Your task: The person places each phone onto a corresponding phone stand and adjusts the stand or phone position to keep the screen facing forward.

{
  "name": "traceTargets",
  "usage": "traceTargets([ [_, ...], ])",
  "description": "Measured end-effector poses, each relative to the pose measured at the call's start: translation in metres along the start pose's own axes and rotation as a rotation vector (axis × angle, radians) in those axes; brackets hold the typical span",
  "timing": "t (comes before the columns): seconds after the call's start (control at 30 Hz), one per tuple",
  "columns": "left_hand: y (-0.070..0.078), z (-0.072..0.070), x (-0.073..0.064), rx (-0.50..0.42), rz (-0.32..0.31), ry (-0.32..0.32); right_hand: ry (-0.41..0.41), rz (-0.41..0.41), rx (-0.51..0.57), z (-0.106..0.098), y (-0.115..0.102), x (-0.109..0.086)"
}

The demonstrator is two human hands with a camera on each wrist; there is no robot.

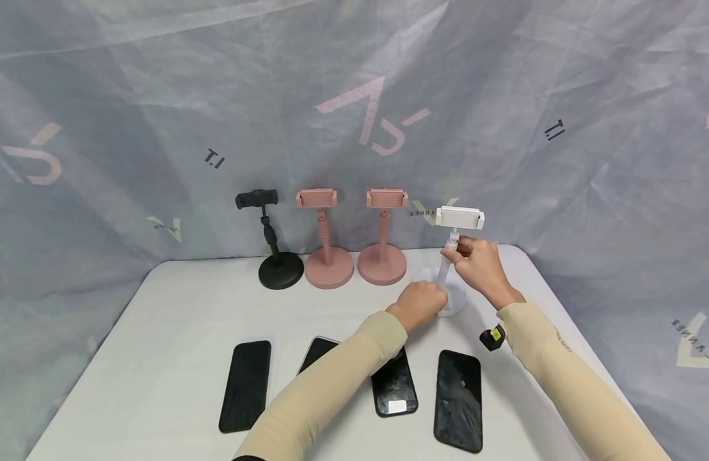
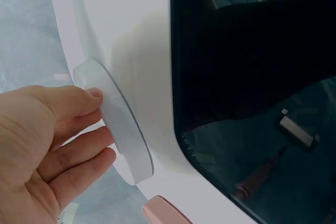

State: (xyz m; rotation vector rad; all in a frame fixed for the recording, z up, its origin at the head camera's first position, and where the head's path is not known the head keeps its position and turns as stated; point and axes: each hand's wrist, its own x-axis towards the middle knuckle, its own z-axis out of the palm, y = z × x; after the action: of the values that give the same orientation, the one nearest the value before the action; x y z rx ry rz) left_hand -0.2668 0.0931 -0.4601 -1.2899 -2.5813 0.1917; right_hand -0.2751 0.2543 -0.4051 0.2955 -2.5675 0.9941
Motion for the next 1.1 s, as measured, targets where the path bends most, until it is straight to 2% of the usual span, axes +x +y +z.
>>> traceTargets([
  [0.2,0.0004,-0.0004,0.0,-0.013,0.01,0.014,0.026,-0.001,-0.01,0.0005,0.0005,-0.0019],
  [0.33,-0.0029,-0.0013,0.0009,-0.053,0.014,0.019,0.021,0.015,-0.01,-0.0001,-0.0008,-0.0021],
  [0.5,-0.0053,0.0006,0.0024,-0.093,0.005,0.01,-0.057,0.044,-0.013,-0.0045,-0.0057,0.0006],
  [0.63,-0.0045,0.0031,0.0029,-0.077,0.01,0.02,-0.115,0.054,0.012,-0.0068,-0.0082,0.0032],
  [0.87,-0.0029,0.0043,0.0022,-0.06,0.022,0.035,-0.139,0.037,0.094,-0.004,-0.0005,0.0035],
  [1.1,-0.0043,0.0007,0.0018,-0.107,0.0,0.01,-0.166,0.019,0.085,-0.007,0.0005,0.0046],
])
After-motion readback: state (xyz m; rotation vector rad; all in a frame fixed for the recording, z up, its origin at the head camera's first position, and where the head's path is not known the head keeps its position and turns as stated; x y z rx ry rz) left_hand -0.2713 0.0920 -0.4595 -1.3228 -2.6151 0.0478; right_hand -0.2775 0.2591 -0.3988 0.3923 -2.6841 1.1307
